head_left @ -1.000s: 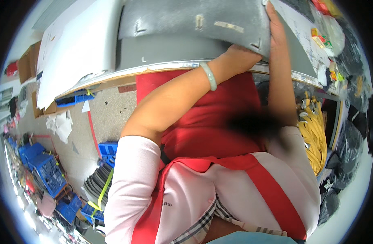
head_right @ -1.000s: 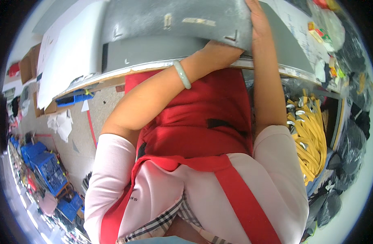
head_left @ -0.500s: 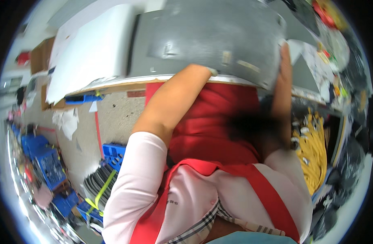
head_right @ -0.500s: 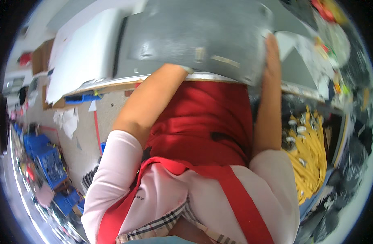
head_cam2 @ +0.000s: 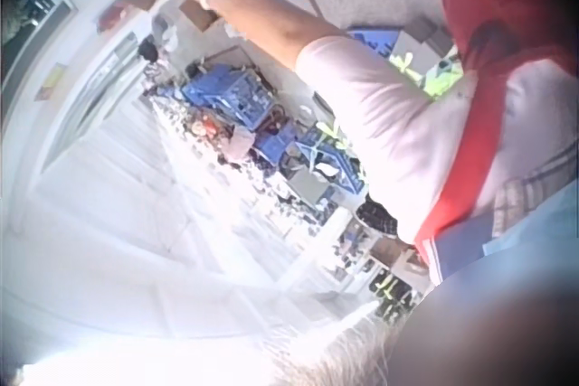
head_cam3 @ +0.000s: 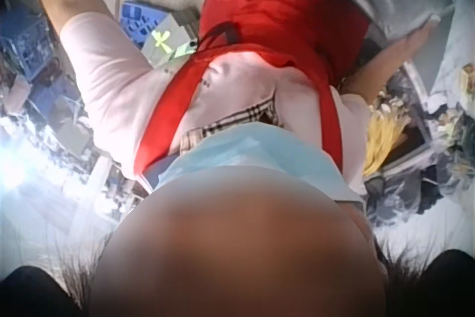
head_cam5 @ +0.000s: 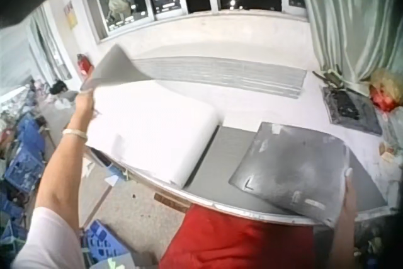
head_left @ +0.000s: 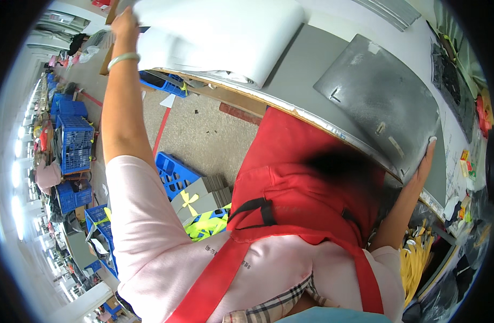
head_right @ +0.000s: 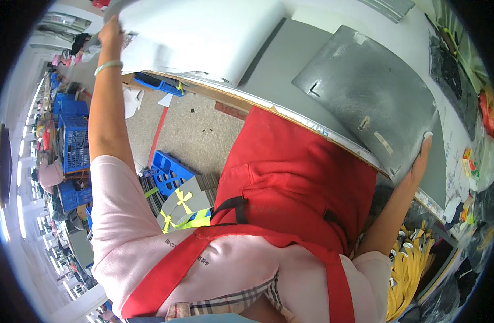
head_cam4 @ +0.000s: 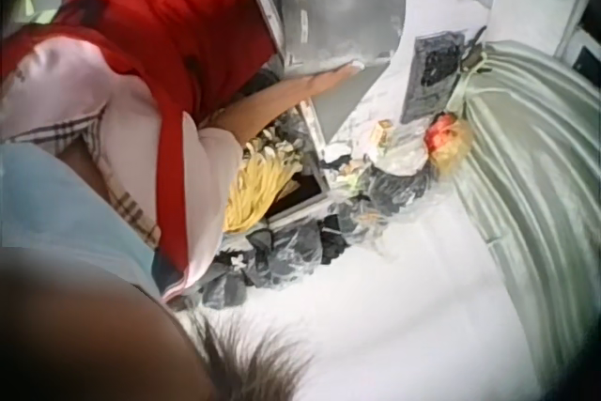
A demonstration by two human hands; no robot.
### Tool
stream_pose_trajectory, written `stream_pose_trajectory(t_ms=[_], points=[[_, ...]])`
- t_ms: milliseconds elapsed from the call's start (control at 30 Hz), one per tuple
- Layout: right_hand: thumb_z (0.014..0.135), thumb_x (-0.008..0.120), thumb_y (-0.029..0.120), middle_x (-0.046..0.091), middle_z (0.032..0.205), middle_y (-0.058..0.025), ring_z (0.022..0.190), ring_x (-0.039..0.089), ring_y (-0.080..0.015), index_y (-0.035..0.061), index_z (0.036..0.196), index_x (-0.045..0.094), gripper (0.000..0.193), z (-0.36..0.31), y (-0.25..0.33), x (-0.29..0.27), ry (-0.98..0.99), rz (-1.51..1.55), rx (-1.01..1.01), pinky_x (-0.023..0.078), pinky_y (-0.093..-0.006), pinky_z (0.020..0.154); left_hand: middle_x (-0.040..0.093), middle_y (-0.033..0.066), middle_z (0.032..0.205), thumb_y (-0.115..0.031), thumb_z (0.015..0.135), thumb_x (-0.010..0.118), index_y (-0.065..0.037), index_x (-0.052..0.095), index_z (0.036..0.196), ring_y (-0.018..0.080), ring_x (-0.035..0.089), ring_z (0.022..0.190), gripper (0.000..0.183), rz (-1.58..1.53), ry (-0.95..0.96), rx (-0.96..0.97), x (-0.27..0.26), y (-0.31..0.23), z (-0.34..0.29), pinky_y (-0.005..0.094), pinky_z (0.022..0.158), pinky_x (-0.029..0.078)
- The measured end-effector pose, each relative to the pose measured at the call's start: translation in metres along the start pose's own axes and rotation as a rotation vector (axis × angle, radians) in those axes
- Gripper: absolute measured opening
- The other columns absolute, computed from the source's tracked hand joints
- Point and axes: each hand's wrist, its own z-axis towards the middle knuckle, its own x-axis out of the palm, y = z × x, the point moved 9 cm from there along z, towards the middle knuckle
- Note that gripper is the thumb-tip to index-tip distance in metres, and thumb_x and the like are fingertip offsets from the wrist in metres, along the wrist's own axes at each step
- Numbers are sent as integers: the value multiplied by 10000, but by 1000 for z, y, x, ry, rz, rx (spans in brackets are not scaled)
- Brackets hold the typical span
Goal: Marking grey rectangular panels with white chalk and stacking them.
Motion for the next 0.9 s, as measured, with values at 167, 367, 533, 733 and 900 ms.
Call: stream_pose_trajectory(t_ms=[167, 367, 533, 733, 900], points=[[1005, 606, 439, 594, 1377, -115, 1209, 595, -255, 39, 1447, 489, 607, 5, -2, 36, 7, -86, -34, 492, -383, 1042, 695, 166, 1104, -318, 893, 763, 107, 646, 1101, 266, 709, 866, 488, 166, -145, -247, -57, 117, -21, 411, 680, 613], [984, 650, 351, 615, 1339, -84, 1175, 613, -209, 60, 1405, 547, 522, 25, -32, 124, 238, -113, 68, 476, -329, 1030, 578, 268, 1352, -595, 839, 714, 63, 511, 1394, 395, 570, 1246, 884, 791, -469, -42, -209, 102, -20, 488, 1040, 451], [915, 750, 312, 678, 1022, 4, 938, 589, -98, 61, 1109, 708, 321, 50, -1, 111, 239, -757, -74, 448, -253, 853, 727, 130, 1104, -147, 937, 696, -26, 664, 1273, 177, 686, 942, 359, 152, 244, 492, 47, -6, -182, 292, 823, 539], [882, 774, 323, 644, 908, 38, 855, 539, -86, 54, 955, 732, 282, 56, 4, 126, 229, -877, -241, 410, -238, 801, 667, 153, 939, -88, 901, 693, -11, 702, 1027, 365, 650, 860, 148, 249, 948, 842, 155, -100, -432, 393, 765, 540], [891, 772, 341, 568, 849, 96, 777, 444, -40, 99, 948, 718, 254, 73, 0, 121, 267, -928, -282, 341, -211, 716, 673, 140, 993, -187, 845, 768, -19, 724, 1031, 352, 648, 913, 254, 407, 996, 848, 180, -65, -448, 407, 805, 532]])
